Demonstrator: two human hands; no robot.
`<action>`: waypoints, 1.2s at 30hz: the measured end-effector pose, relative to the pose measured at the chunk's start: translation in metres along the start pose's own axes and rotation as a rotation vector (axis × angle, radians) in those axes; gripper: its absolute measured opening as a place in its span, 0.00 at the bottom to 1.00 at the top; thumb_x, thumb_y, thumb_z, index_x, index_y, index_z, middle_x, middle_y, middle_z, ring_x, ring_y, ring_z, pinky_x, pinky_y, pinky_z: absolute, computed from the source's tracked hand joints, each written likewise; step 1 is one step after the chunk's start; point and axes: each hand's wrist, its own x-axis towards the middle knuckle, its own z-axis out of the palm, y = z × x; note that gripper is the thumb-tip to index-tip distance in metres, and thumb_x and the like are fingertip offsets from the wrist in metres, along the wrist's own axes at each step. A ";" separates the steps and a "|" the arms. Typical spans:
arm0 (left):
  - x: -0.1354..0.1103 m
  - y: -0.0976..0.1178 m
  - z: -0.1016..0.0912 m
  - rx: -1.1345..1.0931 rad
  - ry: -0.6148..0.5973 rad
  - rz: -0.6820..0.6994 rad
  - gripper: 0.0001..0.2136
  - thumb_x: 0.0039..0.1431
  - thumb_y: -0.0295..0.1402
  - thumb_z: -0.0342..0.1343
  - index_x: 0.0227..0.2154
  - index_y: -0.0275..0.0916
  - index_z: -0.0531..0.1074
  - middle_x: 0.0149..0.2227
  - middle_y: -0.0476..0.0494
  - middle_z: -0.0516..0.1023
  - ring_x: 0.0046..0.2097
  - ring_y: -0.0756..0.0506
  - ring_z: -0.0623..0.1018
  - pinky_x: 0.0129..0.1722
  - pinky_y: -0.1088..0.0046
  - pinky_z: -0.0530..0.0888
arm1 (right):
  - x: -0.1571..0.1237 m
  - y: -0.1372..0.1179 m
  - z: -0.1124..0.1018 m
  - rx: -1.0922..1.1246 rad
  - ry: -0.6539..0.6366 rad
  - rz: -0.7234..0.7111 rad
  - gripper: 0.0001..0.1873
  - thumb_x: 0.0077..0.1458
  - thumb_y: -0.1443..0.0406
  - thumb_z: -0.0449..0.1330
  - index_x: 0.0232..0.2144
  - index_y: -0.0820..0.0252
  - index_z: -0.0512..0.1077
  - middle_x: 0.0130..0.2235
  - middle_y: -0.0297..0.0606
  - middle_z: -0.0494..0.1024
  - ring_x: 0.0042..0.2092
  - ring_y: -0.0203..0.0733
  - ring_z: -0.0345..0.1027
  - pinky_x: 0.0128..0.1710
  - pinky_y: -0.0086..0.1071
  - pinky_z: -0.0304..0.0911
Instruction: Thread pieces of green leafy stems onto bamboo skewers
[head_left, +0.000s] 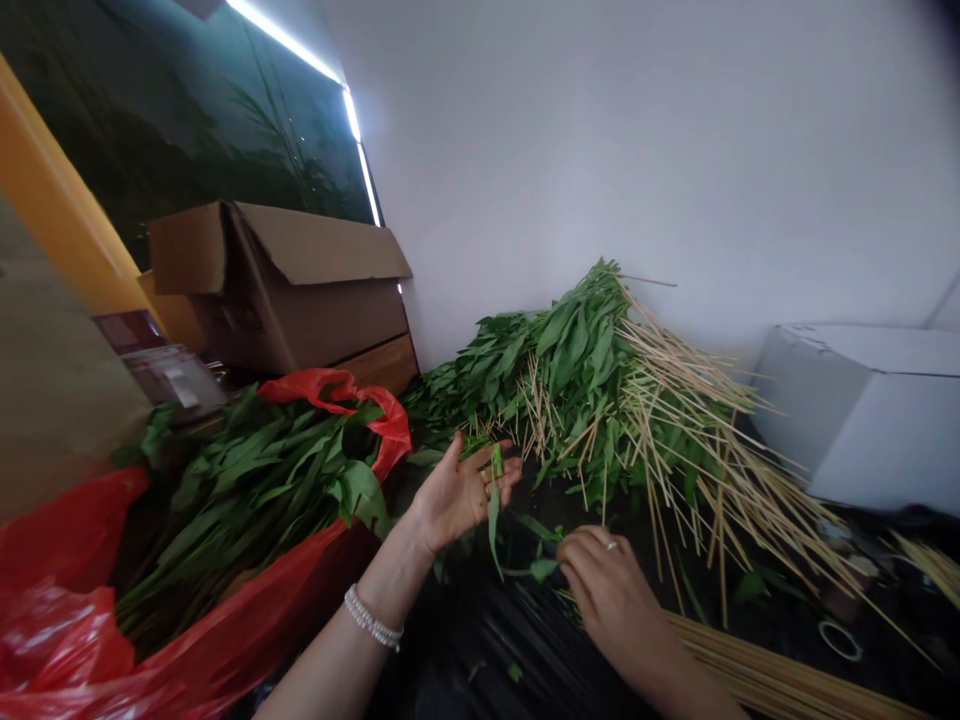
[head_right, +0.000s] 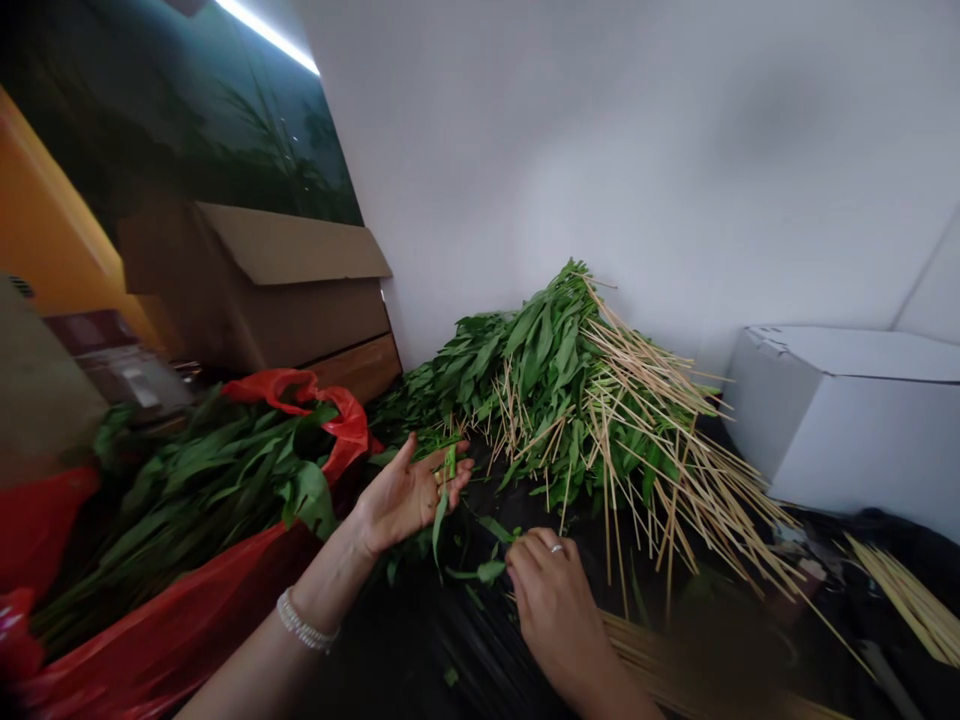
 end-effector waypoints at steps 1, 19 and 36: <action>-0.001 -0.003 -0.001 -0.057 -0.002 -0.009 0.30 0.67 0.52 0.36 0.55 0.32 0.64 0.47 0.32 0.74 0.46 0.42 0.76 0.43 0.68 0.72 | 0.000 0.001 -0.002 0.035 0.042 0.049 0.10 0.63 0.71 0.50 0.33 0.57 0.69 0.34 0.36 0.74 0.40 0.44 0.67 0.41 0.38 0.56; 0.004 -0.031 0.000 1.033 0.428 0.672 0.26 0.57 0.39 0.59 0.58 0.40 0.64 0.66 0.39 0.58 0.68 0.40 0.52 0.67 0.59 0.43 | 0.002 -0.007 -0.013 0.351 0.163 0.380 0.11 0.65 0.59 0.47 0.35 0.54 0.66 0.25 0.30 0.74 0.29 0.38 0.70 0.31 0.30 0.61; 0.035 -0.064 -0.030 1.644 0.039 0.441 0.05 0.55 0.37 0.59 0.29 0.42 0.73 0.36 0.43 0.70 0.42 0.40 0.73 0.47 0.66 0.67 | 0.012 0.011 -0.056 0.249 0.460 0.478 0.16 0.64 0.56 0.48 0.38 0.58 0.71 0.24 0.32 0.75 0.24 0.37 0.68 0.29 0.28 0.63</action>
